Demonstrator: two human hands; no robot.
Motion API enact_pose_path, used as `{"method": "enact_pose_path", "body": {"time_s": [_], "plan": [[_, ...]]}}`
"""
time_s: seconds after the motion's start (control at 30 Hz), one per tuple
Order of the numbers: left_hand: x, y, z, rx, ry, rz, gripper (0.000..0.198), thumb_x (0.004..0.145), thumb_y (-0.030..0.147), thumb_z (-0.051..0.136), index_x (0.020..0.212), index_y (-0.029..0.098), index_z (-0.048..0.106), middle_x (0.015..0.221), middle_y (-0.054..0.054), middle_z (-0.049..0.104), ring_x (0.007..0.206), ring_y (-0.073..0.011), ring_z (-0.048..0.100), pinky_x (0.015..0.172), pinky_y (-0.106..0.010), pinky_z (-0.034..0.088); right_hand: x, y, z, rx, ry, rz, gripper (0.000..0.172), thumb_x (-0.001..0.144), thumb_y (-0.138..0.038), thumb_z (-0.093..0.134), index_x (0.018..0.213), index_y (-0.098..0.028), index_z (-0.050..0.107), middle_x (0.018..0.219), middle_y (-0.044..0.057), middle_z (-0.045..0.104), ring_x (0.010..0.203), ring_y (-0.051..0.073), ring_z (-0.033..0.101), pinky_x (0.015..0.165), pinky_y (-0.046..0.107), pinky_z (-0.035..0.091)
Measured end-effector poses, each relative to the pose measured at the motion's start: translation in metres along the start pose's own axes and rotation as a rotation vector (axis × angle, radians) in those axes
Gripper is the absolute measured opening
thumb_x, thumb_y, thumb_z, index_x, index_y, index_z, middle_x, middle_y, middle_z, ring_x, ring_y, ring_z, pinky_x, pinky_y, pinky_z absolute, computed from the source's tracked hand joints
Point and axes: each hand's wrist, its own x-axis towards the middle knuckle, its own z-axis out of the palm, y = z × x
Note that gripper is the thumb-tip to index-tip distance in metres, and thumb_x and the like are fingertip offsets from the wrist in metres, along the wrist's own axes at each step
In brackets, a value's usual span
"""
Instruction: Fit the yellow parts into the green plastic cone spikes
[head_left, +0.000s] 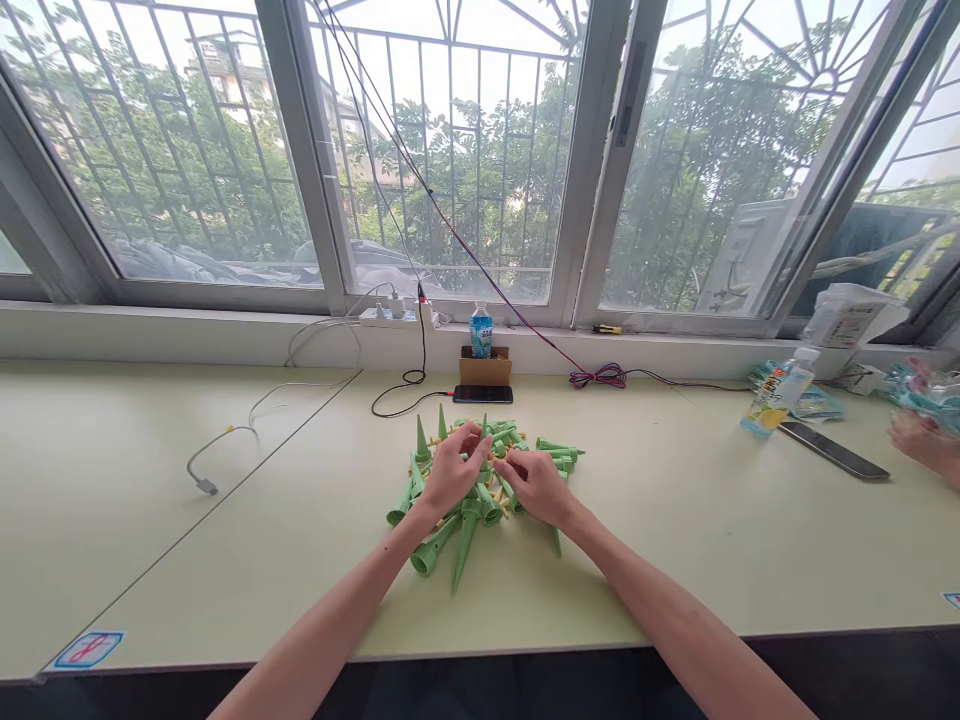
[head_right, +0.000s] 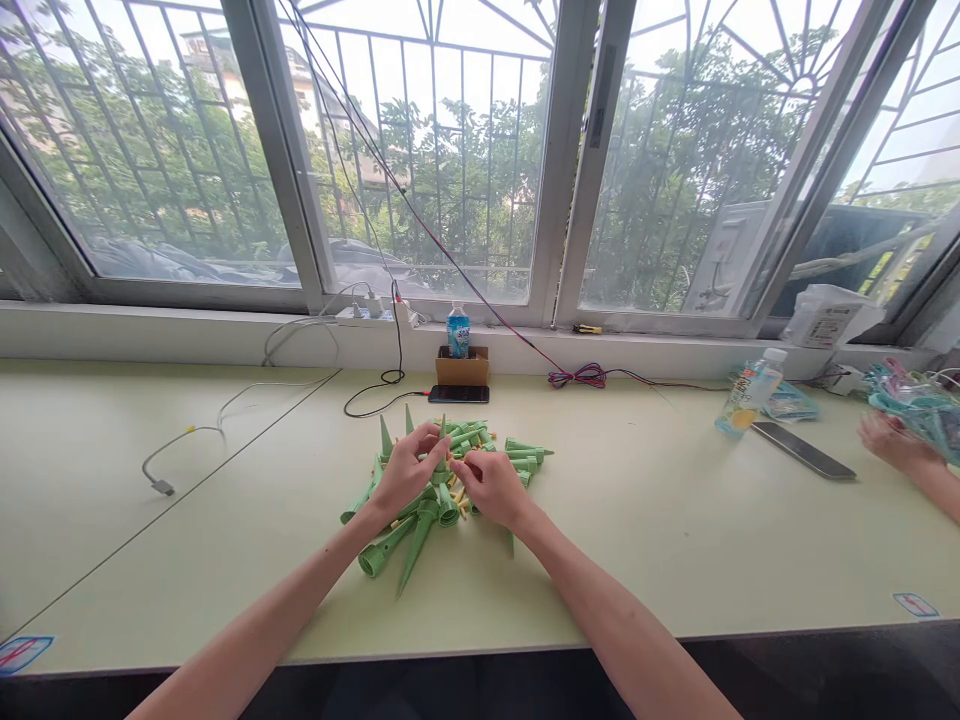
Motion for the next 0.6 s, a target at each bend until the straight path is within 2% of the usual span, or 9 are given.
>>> {"method": "enact_pose_path", "body": {"time_s": [0.1,0.23,0.3,0.43,0.5,0.6], "plan": [[-0.0005,0.0006,0.0005,-0.004,-0.006,0.0,0.026,0.09,0.04,0.051,0.075,0.02,0.043,0.062,0.003,0.05,0.059,-0.0119,0.046,0.048,-0.021,0.028,0.0,0.0023,0.0005,-0.02,-0.009,0.016,0.048,0.095,-0.043,0.042,0.055,-0.019,0.033,0.049,-0.005,0.032,0.048,0.009,0.026,0.049,0.024,0.021],[-0.0002,0.0004,0.0009,0.003,0.007,0.008,0.027,0.089,0.041,0.051,0.074,0.02,0.042,0.06,0.003,0.049,0.058,-0.0114,0.046,0.05,-0.022,0.029,-0.0002,0.0028,0.0005,-0.044,-0.012,0.036,0.05,0.096,-0.045,0.04,0.055,-0.018,0.039,0.049,-0.004,0.038,0.048,0.009,0.029,0.049,0.024,0.023],[0.0004,-0.0001,0.0009,0.01,0.017,0.003,0.027,0.09,0.04,0.05,0.074,0.02,0.042,0.06,0.004,0.049,0.058,-0.0115,0.046,0.053,-0.022,0.031,-0.0005,0.0017,0.0,-0.041,-0.014,0.049,0.046,0.096,-0.046,0.042,0.06,-0.018,0.048,0.05,-0.004,0.042,0.047,0.009,0.033,0.05,0.023,0.025],[0.0011,-0.0013,0.001,0.017,0.034,-0.007,0.026,0.089,0.04,0.05,0.074,0.02,0.042,0.06,0.004,0.049,0.058,-0.0117,0.048,0.055,-0.023,0.034,-0.0016,-0.0009,-0.0011,-0.014,-0.026,0.072,0.029,0.092,-0.044,0.05,0.086,-0.018,0.061,0.053,-0.005,0.049,0.048,0.011,0.04,0.052,0.023,0.031],[0.0011,-0.0018,0.0012,0.022,0.043,-0.004,0.026,0.089,0.04,0.051,0.074,0.02,0.043,0.059,0.004,0.049,0.057,-0.0117,0.048,0.054,-0.023,0.034,-0.002,-0.0014,-0.0014,-0.015,-0.028,0.07,0.026,0.092,-0.042,0.051,0.089,-0.018,0.061,0.054,-0.004,0.05,0.049,0.011,0.042,0.052,0.023,0.032],[0.0009,-0.0021,0.0013,0.025,0.045,0.001,0.026,0.088,0.041,0.051,0.075,0.02,0.044,0.06,0.004,0.051,0.057,-0.0119,0.049,0.054,-0.023,0.035,-0.002,-0.001,-0.0015,-0.026,-0.028,0.053,0.027,0.092,-0.041,0.05,0.081,-0.019,0.06,0.053,-0.004,0.049,0.048,0.011,0.039,0.051,0.024,0.031]]}}
